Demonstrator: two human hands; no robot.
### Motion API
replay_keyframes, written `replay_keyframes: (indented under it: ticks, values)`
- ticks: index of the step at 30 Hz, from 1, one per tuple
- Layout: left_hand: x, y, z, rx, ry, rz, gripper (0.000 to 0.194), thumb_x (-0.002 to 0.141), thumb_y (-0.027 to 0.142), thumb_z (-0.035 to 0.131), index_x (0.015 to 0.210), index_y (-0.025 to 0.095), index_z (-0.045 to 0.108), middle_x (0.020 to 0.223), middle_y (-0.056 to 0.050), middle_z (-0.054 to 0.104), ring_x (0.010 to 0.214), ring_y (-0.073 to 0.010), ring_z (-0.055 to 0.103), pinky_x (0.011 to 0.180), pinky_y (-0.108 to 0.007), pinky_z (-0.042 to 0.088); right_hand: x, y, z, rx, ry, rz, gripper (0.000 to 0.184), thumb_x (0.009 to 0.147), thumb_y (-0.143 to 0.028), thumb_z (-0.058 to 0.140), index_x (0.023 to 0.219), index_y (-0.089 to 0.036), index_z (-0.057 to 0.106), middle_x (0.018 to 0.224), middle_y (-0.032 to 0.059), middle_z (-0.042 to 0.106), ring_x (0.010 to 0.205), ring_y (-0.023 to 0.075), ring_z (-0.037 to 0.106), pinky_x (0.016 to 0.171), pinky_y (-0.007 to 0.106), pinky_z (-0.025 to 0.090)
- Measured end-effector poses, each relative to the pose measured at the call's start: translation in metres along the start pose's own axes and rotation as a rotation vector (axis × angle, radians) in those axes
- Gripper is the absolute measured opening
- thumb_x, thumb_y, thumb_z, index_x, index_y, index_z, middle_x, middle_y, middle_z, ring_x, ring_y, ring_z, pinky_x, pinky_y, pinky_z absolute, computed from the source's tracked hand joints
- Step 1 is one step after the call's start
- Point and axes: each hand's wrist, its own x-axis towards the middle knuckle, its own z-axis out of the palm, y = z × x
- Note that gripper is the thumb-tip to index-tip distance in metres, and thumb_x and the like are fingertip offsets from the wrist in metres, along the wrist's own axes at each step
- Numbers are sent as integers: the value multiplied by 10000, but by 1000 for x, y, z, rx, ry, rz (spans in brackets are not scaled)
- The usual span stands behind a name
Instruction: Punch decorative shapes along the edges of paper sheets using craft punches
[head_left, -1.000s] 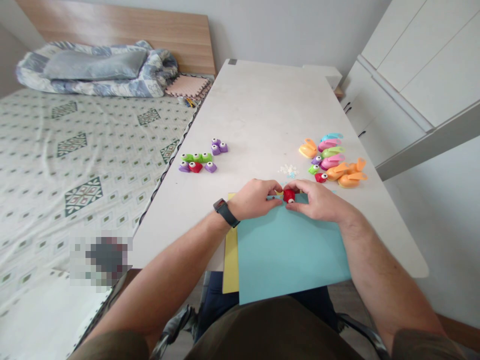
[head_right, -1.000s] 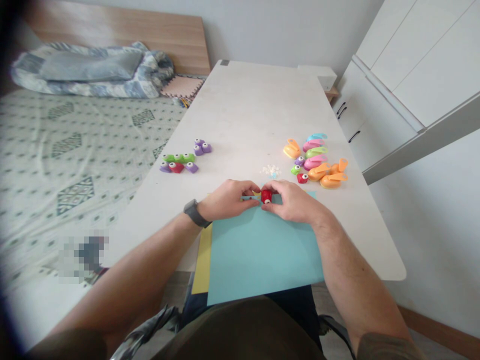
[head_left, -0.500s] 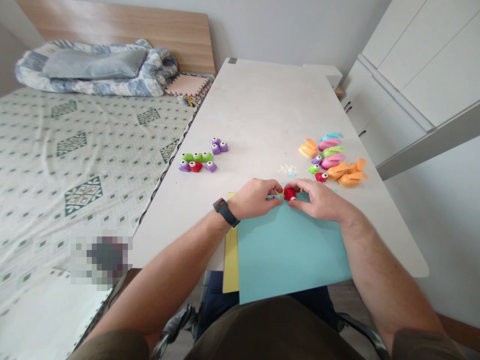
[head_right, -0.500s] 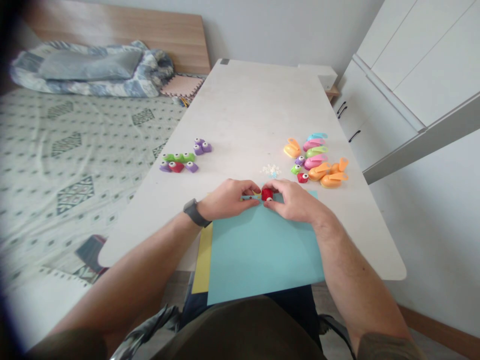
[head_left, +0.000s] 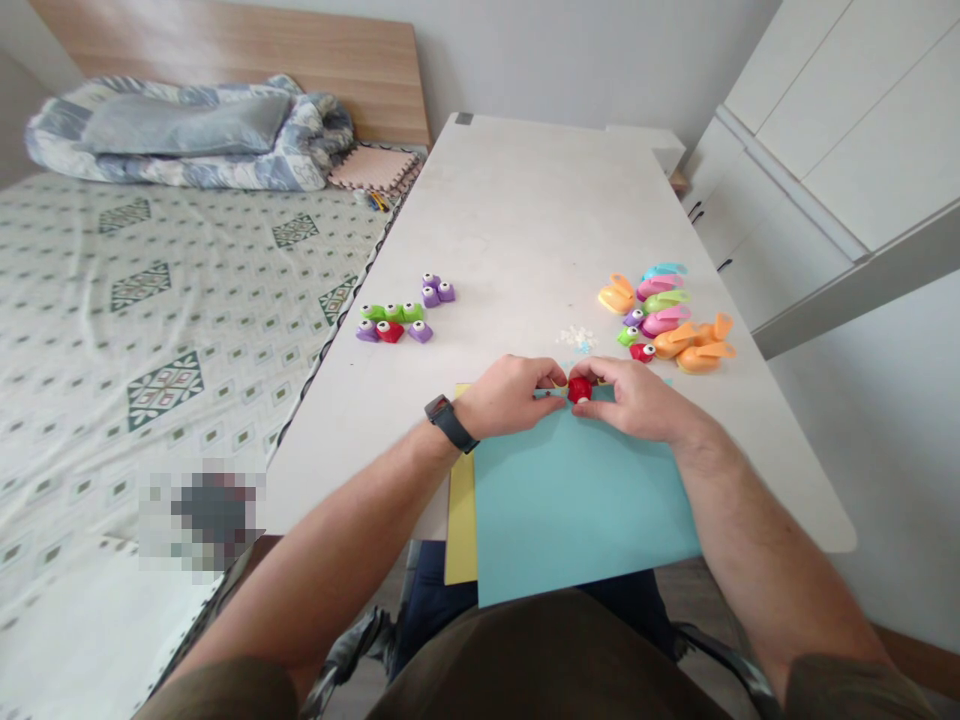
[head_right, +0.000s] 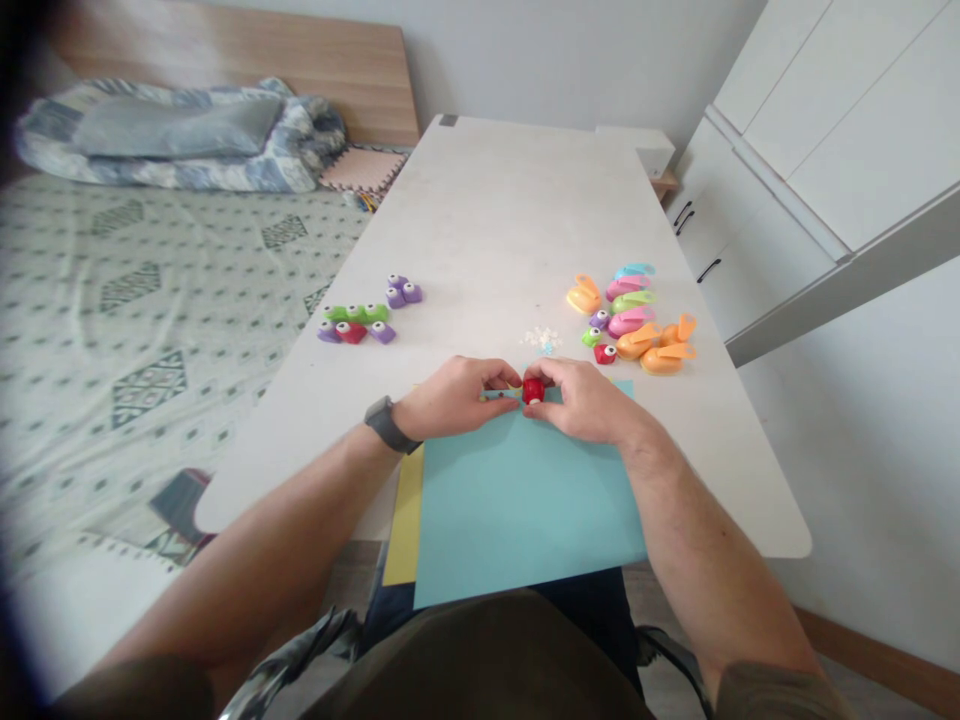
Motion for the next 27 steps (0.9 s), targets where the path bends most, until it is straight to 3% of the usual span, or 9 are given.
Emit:
replay_keyframes:
  ticks: [15,27]
  values:
    - [0,-1,0,-2,-9,-2,271,847,274,648,1103,204,699,1015,-30,777,960,-185,730,832,-277,563,4,2,4,-37,30,-31,152,796,-227,730,941,-219,685,882,21,702,842,196,621,782,336,472]
    - [-2,9,-2,27,-11,61,415,795,414,709,1153,206,683,1076,-54,759,977,-219,718,866,-313,556,3,3,3,-63,47,-44,180,791,-223,745,962,-224,690,906,25,713,856,205,634,781,342,480]
